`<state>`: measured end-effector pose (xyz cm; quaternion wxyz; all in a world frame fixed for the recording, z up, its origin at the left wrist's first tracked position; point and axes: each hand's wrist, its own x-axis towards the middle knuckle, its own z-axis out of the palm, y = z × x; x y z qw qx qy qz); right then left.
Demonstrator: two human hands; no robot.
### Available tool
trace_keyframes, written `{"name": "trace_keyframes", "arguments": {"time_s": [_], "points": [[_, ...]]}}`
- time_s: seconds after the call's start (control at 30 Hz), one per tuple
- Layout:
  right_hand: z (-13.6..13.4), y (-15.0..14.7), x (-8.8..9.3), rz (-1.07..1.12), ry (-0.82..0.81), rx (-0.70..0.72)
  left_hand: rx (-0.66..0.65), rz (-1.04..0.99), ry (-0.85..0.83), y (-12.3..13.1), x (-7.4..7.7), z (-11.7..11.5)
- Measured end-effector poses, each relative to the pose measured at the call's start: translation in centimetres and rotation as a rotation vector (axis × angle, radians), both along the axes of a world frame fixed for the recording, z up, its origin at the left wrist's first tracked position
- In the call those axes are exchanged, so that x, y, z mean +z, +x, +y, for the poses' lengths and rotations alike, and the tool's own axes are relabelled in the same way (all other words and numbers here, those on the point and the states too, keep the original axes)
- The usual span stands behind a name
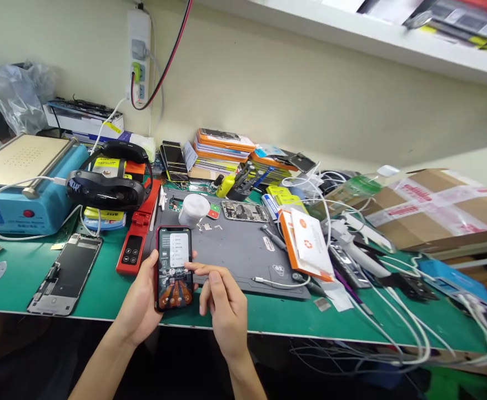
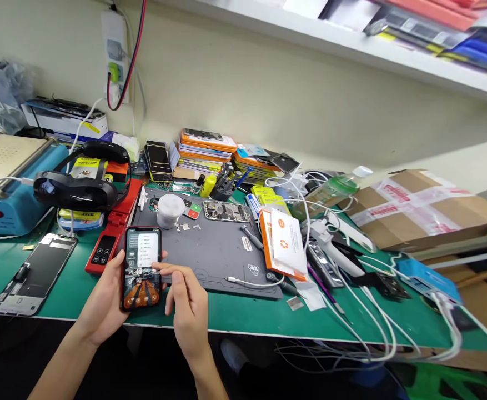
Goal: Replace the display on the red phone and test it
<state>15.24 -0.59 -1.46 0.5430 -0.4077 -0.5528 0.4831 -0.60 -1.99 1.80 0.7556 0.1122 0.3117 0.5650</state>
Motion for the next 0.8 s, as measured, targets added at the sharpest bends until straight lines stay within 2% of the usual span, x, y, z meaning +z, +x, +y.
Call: {"name": "trace_keyframes", "arguments": {"time_s": [0.13, 0.53, 0.8], "points": [[0.5, -0.1, 0.6, 0.001, -0.017, 0.023, -0.001, 0.014, -0.006, -0.1, -0.1, 0.0], [1.8, -0.3, 0.9, 0.031, -0.03, 0.007, 0.031, -0.009, -0.032, 0.1, -0.1, 0.2], [0.6, 0.4, 0.3, -0.012, 0.04, 0.028, 0.04, -0.062, -0.039, 0.1, -0.1, 0.3]]}}
